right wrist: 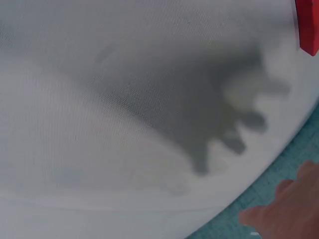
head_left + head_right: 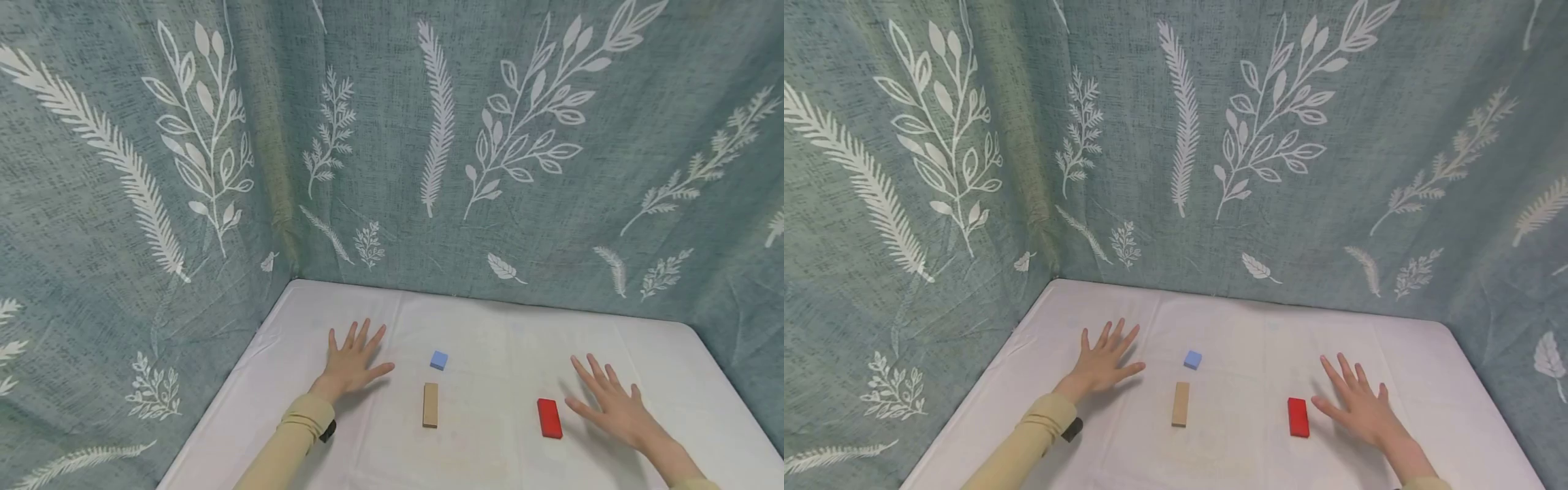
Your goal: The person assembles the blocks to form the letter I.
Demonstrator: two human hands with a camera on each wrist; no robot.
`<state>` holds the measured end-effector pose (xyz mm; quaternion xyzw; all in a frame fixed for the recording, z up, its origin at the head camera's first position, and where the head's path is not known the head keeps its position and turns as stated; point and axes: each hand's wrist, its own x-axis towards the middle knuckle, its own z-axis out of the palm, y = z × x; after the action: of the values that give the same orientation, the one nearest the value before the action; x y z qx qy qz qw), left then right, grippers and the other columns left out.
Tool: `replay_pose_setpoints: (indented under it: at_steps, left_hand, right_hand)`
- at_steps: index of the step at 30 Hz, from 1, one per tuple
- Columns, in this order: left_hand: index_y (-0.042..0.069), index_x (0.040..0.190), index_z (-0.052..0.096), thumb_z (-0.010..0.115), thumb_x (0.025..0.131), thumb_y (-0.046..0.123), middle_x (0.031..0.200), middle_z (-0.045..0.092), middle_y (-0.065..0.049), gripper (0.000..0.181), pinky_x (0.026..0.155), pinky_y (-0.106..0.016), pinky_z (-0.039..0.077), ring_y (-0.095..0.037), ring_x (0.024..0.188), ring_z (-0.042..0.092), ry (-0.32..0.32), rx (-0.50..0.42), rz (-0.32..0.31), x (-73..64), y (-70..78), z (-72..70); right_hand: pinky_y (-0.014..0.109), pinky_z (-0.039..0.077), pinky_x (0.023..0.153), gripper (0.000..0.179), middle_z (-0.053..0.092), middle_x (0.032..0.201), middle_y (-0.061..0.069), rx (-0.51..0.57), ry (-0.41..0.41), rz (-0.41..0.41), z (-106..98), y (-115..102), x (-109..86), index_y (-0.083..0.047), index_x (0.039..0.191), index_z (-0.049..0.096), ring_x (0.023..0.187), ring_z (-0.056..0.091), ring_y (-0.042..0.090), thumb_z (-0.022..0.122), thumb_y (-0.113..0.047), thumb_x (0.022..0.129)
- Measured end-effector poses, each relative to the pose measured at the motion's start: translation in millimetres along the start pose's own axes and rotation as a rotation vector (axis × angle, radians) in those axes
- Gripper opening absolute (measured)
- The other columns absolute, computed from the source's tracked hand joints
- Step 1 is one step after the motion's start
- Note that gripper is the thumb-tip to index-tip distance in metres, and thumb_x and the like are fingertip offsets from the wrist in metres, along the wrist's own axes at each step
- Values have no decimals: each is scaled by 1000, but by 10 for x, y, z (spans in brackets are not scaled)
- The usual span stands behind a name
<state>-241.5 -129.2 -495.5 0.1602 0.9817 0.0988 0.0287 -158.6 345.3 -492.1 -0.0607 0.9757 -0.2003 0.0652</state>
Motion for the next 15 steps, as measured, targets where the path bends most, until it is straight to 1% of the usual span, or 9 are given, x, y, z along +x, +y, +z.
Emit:
replay_pose_setpoints:
  at_steps: [5, 10, 15]
  left_hand:
    - [25, 152, 19, 43, 89, 66, 160, 13, -13, 79, 111, -72, 1, -38, 147, 11, 6, -10, 31, -13, 21, 7]
    - [27, 152, 18, 43, 89, 66, 160, 13, -11, 79, 112, -72, 1, -37, 147, 10, 1, -16, 51, -5, 46, 2]
    - [28, 152, 19, 41, 90, 66, 160, 15, -11, 77, 112, -71, 5, -36, 147, 12, 5, -9, 92, -1, 80, 20]
  right_hand:
    - [84, 3, 92, 80, 10, 158, 22, 27, -6, -27, -2, -59, -9, -27, 153, 12, 138, 9, 56, 53, -54, 90]
    - [83, 3, 94, 78, 10, 158, 21, 52, -17, -48, 16, -101, -9, -27, 153, 14, 139, 10, 54, 53, -53, 91]
    - [82, 5, 96, 76, 14, 158, 20, 68, -25, -67, 46, -145, -31, -30, 153, 15, 139, 13, 53, 54, -52, 91]
